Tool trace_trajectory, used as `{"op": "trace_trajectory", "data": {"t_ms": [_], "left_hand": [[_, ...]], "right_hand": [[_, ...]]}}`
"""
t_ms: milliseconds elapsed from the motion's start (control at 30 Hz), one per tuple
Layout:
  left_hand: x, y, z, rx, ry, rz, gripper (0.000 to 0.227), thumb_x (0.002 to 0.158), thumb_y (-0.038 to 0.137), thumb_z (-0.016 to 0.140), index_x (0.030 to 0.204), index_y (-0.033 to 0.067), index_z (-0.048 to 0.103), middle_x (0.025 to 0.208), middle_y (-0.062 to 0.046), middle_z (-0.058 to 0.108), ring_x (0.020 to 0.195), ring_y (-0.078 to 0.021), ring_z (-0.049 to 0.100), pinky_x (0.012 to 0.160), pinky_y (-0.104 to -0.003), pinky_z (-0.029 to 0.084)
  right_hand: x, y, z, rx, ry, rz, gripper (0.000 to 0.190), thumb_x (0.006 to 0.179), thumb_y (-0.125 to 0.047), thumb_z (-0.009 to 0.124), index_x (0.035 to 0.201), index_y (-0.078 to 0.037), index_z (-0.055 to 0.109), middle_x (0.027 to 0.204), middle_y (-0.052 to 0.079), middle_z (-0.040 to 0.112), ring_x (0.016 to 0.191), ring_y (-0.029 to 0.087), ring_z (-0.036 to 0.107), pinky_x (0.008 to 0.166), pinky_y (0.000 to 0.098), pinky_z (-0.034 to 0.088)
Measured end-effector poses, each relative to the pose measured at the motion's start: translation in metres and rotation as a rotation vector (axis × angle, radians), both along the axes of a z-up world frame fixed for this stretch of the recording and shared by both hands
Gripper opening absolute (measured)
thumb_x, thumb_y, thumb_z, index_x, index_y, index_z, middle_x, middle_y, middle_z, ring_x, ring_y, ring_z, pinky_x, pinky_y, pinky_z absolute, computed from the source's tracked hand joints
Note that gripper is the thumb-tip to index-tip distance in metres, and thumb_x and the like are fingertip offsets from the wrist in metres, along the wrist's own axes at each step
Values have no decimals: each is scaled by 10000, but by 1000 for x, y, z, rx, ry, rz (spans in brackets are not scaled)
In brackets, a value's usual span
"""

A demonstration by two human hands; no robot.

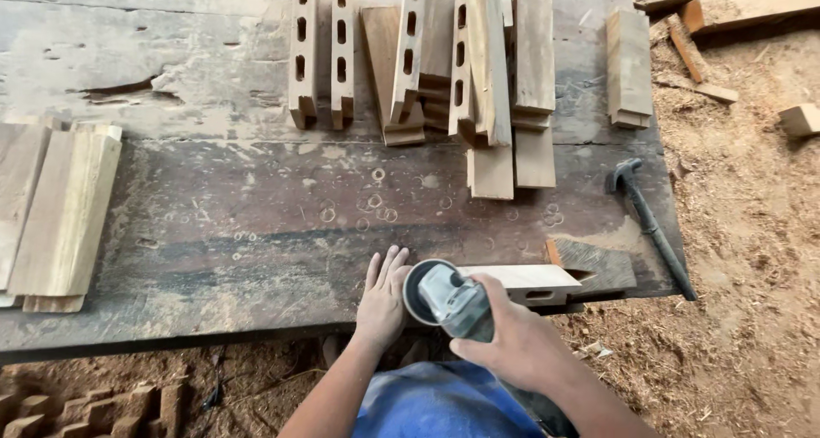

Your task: The person uses an angle grinder with a sanding disc to smooth the surfaces and edges of small wooden pieces on a workbench. The person repeatedly flips and repositions the pieces to sand multiple sides, then places the finished pieces aside.

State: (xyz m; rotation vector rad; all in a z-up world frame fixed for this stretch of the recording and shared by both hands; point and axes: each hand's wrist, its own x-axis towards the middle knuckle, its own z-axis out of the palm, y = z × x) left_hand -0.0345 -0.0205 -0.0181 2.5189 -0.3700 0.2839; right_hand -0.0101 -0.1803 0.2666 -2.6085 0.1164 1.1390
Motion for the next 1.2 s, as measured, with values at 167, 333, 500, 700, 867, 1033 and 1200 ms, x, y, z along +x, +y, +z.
{"op": "trace_trajectory", "data": {"t_ms": [167,333,500,700,867,1033,1200], "left_hand": [[1,4,8,-76,110,-20,431,861,158,547,1270,23,518,1534,-198,424,1499,-311,293,1249,-512,141],[1,5,9,34,89,-14,412,869,36,537,1277,39,479,1591,-151,402,1544,-287,271,1289,-491,140],[1,3,10,9,105,-26,474,800,6,574,1256,41,453,1574,-160,395,1524,-307,277,1277,-508,142],[0,1,16,-31,52,-38,496,798,24,627,1262,60,457,1550,-134,435,1523,-295,303,1275,-521,169],[6,6,50,-148,267,-42,709,605,5,697,1277,105,494,1521,-101,458,1526,-277,271,1262,-482,173],[3,-15,88,169,106,-84,649,714,47,639,1344,133,510,1501,-123,441,1500,-306,239,1220,-544,94],[24,-48,112,620,338,-202,540,814,105,573,1351,143,531,1337,-46,592,1381,-245,449,1245,-579,143]], "right_hand": [[-1,-5,1,47,22,-8,994,738,-468,777,1531,-217,233,1198,213,687,1136,384,681,977,473,534],[4,-44,11,-74,174,-187,968,802,-462,755,1567,-278,191,1338,146,623,1183,300,670,985,429,590],[6,-122,16,-200,113,-480,946,789,-445,758,1574,-334,242,1365,111,660,1134,290,723,934,450,617],[-8,-247,2,-219,-174,-735,902,820,-338,804,1552,-167,305,1235,188,680,941,304,743,780,451,622],[-71,-302,-35,277,-605,-1076,784,778,-176,777,1423,-16,360,1067,230,646,738,323,703,589,460,619],[-126,-306,-96,828,-683,-1309,629,779,-194,741,1329,-27,485,946,182,649,666,282,665,545,444,620],[-148,-306,-111,1152,-528,-1453,617,824,-286,706,1331,-13,486,935,191,670,727,282,707,582,426,616]]}}
